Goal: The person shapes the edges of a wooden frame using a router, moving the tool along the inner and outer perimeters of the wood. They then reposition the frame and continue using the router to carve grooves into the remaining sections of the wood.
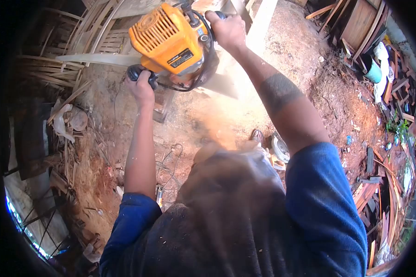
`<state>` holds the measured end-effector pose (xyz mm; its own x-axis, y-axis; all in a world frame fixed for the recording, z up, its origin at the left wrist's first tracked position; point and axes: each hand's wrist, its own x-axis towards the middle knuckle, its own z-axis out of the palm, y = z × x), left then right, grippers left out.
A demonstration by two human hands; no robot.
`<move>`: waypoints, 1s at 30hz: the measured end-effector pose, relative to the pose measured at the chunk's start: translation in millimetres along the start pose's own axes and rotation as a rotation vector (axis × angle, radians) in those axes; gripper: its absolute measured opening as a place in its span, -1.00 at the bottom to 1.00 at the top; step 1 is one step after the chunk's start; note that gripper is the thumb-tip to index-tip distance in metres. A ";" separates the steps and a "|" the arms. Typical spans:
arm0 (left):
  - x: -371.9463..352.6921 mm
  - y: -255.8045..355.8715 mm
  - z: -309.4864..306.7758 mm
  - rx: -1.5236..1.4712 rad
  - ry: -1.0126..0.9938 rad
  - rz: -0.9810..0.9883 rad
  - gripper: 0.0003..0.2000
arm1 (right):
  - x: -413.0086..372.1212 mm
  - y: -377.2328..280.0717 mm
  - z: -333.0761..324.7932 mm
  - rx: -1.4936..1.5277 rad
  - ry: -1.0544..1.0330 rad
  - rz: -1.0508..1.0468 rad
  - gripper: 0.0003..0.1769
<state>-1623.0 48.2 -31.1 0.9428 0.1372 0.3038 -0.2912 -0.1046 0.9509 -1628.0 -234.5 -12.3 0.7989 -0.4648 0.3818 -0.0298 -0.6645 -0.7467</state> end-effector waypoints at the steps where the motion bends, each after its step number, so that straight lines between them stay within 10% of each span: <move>1: -10.4 9.0 6.1 -0.025 -0.018 -0.046 -0.88 | -4.5 1.9 -12.2 0.037 -0.024 0.018 -0.39; 15: -92.1 60.7 67.8 -0.106 -0.053 -0.042 -0.90 | -29.5 28.9 -102.4 0.427 -0.135 0.311 -0.42; 27: -118.0 1.8 50.2 -0.254 0.303 -0.265 -0.50 | -13.4 43.0 -143.8 0.640 -0.444 0.372 -0.59; 30: -117.3 -23.5 26.2 -0.239 0.022 -0.225 -0.47 | -5.3 52.1 -134.4 0.654 -0.390 0.288 -0.65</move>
<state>-1722.6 8.8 -90.6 0.9848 0.1524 0.0833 -0.1085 0.1649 0.9803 -1714.5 -345.3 20.0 0.9688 -0.2478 -0.0009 -0.0055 -0.0176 -0.9998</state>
